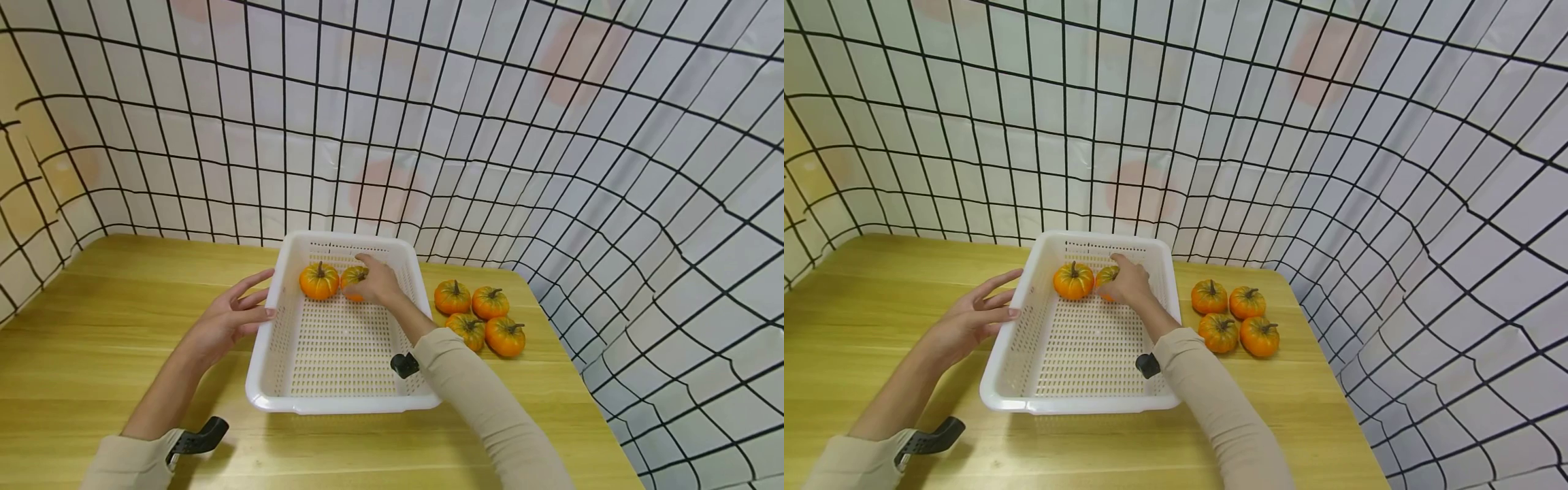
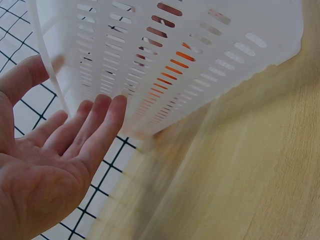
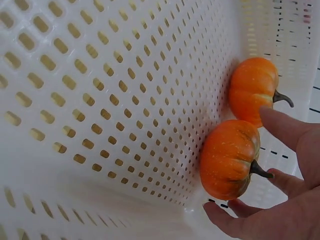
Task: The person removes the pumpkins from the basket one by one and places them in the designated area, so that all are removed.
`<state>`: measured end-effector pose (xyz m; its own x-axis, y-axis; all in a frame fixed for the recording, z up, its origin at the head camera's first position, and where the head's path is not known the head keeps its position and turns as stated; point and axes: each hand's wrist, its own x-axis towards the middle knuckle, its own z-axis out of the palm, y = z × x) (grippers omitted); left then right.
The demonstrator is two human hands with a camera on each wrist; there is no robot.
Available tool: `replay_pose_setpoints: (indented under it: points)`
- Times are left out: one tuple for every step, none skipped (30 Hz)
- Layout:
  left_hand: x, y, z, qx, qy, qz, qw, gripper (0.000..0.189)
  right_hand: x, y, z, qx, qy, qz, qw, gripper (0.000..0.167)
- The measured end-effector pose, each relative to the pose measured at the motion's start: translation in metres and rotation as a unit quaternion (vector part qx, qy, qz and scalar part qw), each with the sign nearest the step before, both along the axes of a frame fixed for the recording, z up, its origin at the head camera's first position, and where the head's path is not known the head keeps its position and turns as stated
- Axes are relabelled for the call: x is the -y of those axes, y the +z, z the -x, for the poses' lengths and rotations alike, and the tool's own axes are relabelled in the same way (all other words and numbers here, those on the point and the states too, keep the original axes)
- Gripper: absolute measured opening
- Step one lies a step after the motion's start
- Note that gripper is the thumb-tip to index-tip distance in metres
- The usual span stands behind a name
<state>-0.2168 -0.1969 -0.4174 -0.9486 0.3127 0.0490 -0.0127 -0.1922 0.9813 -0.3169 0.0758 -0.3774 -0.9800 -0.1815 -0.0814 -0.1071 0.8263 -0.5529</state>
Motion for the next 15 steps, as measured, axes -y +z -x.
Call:
replay_pose_setpoints:
  points:
    - [-0.0001, 0.0, 0.0, 0.0, 0.0, 0.0, 1.0, 0.078, -0.0002, -0.0001, 0.0, 0.001, 0.003, -0.001, 1.0, 0.079]
    - [-0.0001, 0.0, -0.0001, 0.0, -0.001, 0.0, 1.0, 0.078, -0.0001, -0.0004, 0.0, 0.002, 0.007, -0.003, 1.0, 0.079]
    - [-0.0002, 0.0001, -0.0001, 0.0, 0.0, 0.0, 1.0, 0.078, -0.0001, -0.0005, -0.0001, 0.001, 0.009, -0.005, 0.9999, 0.079]
    - [-0.0002, 0.0, -0.0002, 0.001, 0.0, 0.0, 1.0, 0.078, 0.0, -0.0005, -0.0001, 0.001, 0.01, -0.007, 0.9999, 0.078]
    - [-0.0003, 0.0001, -0.0002, 0.001, 0.0, 0.0, 1.0, 0.078, 0.0001, -0.0008, 0.0, 0.0, 0.01, -0.01, 0.9999, 0.078]
    - [-0.0003, 0.0001, -0.0002, 0.002, 0.001, 0.001, 1.0, 0.078, 0.0002, -0.0012, 0.0001, -0.001, 0.01, -0.012, 0.9999, 0.078]
    - [-0.0004, 0.0001, -0.0003, 0.003, 0.002, 0.002, 1.0, 0.078, 0.0003, -0.0016, 0.0003, -0.001, 0.011, -0.014, 0.9998, 0.078]
    - [-0.0004, 0.0001, -0.0002, 0.004, 0.003, 0.002, 1.0, 0.078, 0.0005, -0.002, 0.0005, 0.0, 0.012, -0.016, 0.9998, 0.077]
    - [-0.0004, 0.0001, -0.0002, 0.004, 0.004, 0.003, 1.0, 0.078, 0.0006, -0.0024, 0.0008, 0.001, 0.013, -0.018, 0.9998, 0.077]
    - [-0.0005, 0.0001, -0.0001, 0.005, 0.004, 0.003, 1.0, 0.078, 0.0007, -0.0029, 0.001, 0.002, 0.014, -0.019, 0.9997, 0.077]
    - [-0.0005, 0.0001, -0.0001, 0.005, 0.004, 0.004, 1.0, 0.078, 0.0007, -0.0033, 0.0012, 0.002, 0.016, -0.023, 0.9996, 0.077]
    - [-0.0005, 0.0001, -0.0001, 0.004, 0.005, 0.004, 1.0, 0.078, 0.0006, -0.0038, 0.0014, 0.003, 0.018, -0.026, 0.9995, 0.077]
    - [-0.0005, 0.0002, 0.0, 0.003, 0.004, 0.003, 1.0, 0.078, 0.0006, -0.0041, 0.0016, 0.005, 0.019, -0.028, 0.9994, 0.077]
    - [-0.0005, 0.0003, 0.0001, 0.003, 0.004, 0.004, 1.0, 0.078, 0.0006, -0.0045, 0.0018, 0.006, 0.02, -0.032, 0.9993, 0.077]
    - [-0.0005, 0.0004, 0.0001, 0.002, 0.004, 0.005, 1.0, 0.078, 0.0006, -0.0047, 0.0018, 0.007, 0.021, -0.035, 0.9991, 0.077]
